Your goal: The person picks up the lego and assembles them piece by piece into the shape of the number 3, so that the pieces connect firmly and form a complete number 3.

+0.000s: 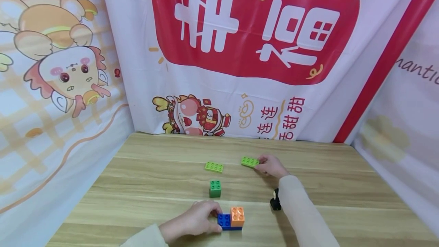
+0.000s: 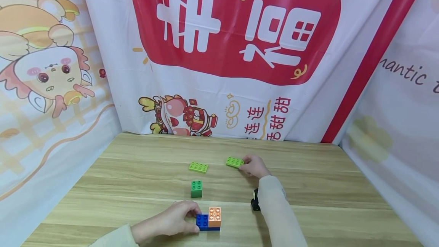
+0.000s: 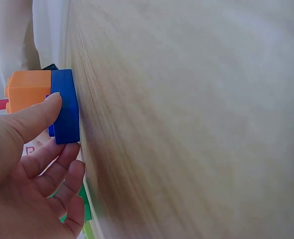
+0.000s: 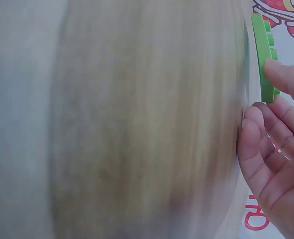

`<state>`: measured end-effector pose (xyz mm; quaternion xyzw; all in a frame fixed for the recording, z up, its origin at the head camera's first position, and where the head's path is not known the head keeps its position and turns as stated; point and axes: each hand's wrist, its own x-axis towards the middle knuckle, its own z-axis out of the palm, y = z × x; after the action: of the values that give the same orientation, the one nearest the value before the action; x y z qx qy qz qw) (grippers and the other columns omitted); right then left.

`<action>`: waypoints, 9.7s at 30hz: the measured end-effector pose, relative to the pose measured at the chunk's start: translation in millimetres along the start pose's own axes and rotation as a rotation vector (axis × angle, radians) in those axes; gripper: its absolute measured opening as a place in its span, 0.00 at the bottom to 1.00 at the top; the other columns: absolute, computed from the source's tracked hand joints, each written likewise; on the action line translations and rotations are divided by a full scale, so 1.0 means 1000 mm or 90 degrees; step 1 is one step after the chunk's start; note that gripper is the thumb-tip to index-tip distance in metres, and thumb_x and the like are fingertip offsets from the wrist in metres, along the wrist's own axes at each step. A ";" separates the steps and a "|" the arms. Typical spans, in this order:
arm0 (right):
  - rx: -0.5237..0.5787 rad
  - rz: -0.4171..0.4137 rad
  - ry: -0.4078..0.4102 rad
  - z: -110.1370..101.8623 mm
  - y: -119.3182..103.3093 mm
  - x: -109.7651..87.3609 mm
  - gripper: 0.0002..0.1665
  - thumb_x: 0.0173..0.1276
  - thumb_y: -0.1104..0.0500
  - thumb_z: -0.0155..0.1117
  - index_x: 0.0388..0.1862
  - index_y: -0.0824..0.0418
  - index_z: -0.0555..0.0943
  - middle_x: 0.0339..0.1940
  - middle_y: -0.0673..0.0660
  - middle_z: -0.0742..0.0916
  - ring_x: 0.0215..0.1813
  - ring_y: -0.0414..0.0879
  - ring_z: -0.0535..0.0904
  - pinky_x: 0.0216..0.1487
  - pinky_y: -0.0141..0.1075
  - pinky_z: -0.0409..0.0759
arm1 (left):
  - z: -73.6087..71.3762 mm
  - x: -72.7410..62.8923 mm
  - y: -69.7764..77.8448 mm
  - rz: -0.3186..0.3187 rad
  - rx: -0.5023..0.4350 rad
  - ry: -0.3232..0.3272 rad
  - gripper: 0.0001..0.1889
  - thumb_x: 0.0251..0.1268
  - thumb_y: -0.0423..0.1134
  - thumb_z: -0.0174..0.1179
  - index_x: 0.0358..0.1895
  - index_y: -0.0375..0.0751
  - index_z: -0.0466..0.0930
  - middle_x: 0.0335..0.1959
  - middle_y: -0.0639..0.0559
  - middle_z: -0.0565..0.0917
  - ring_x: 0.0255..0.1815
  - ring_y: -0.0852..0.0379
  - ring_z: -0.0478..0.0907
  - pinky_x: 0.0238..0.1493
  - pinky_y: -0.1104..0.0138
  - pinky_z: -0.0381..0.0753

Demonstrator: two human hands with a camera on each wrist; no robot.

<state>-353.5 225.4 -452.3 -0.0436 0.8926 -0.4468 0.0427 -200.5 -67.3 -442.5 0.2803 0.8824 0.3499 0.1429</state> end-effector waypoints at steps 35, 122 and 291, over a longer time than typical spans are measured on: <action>-0.005 -0.097 0.007 -0.027 -0.031 -0.030 0.19 0.55 0.62 0.68 0.44 0.67 0.75 0.40 0.59 0.79 0.29 0.47 0.74 0.29 0.41 0.78 | -0.001 0.001 0.001 -0.021 -0.006 -0.008 0.12 0.48 0.44 0.70 0.35 0.52 0.78 0.30 0.67 0.74 0.35 0.65 0.70 0.42 0.61 0.64; 0.101 -0.359 -0.169 0.033 -0.055 -0.156 0.17 0.56 0.61 0.68 0.44 0.60 0.75 0.25 0.48 0.81 0.24 0.36 0.74 0.24 0.32 0.75 | 0.002 -0.001 -0.004 -0.018 -0.120 0.002 0.12 0.47 0.36 0.70 0.35 0.45 0.77 0.32 0.61 0.76 0.35 0.63 0.72 0.39 0.68 0.71; 0.077 -0.374 -0.255 0.036 -0.059 -0.151 0.18 0.59 0.59 0.67 0.49 0.58 0.77 0.40 0.53 0.79 0.28 0.37 0.76 0.28 0.36 0.78 | -0.035 0.000 -0.004 0.042 -0.086 0.119 0.19 0.53 0.43 0.66 0.45 0.38 0.77 0.40 0.51 0.79 0.41 0.52 0.72 0.42 0.62 0.72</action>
<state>-196.9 179.5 -420.7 -0.3824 0.7878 -0.4747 0.0886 -217.5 -88.9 -420.5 0.2650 0.8566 0.4376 0.0673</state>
